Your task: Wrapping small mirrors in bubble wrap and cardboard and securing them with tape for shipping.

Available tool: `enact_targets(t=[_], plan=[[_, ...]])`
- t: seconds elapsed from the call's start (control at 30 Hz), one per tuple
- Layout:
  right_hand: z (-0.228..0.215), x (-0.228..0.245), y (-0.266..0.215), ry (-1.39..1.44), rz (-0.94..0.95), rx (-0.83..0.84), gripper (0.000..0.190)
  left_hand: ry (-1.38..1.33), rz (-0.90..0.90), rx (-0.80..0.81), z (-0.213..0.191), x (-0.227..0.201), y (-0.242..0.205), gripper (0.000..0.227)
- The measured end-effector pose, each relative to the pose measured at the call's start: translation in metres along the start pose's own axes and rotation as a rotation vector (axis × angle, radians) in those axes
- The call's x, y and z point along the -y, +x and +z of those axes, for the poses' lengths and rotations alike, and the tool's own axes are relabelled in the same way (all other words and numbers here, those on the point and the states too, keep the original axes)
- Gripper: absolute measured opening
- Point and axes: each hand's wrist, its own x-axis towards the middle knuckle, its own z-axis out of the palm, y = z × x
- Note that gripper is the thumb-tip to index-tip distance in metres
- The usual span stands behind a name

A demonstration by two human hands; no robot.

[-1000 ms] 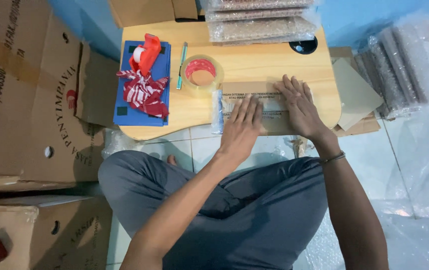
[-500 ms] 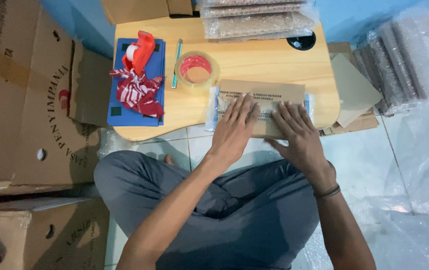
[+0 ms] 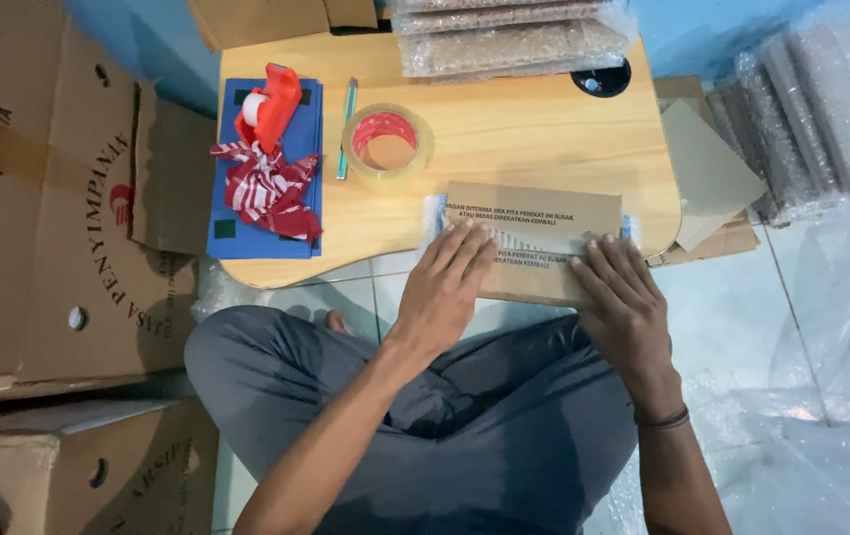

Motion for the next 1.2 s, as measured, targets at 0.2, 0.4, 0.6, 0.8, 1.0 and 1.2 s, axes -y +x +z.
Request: enact_targets(t=[0.2, 0.4, 0.6, 0.8, 1.0, 1.2], plan=[[-0.002, -0.021, -0.036, -0.023, 0.153, -0.145, 0.055, -0.019, -0.001, -0.081, -0.002, 0.0, 0.003, 0.043], [-0.015, -0.006, -0.053, 0.027, 0.339, -0.232, 0.055, 0.032, -0.055, -0.083, 0.017, 0.005, 0.017, 0.044], [-0.018, -0.003, -0.117, 0.058, 0.606, -0.292, 0.051, -0.067, -0.105, 0.189, 0.013, 0.02, 0.046, 0.074], [-0.063, -0.018, -0.227, -0.254, 0.915, -0.321, 0.046, -0.248, 0.141, -0.065, 0.014, -0.051, 0.058, 0.053], [-0.103, -0.018, -0.358, -0.596, 1.095, -0.234, 0.04, -0.795, 0.293, 0.21, 0.131, -0.188, 0.039, 0.04], [-0.06, 0.014, -0.397, -0.38, 1.063, -0.065, 0.045, -0.722, 0.27, 0.927, 0.245, -0.307, -0.016, 0.059]])
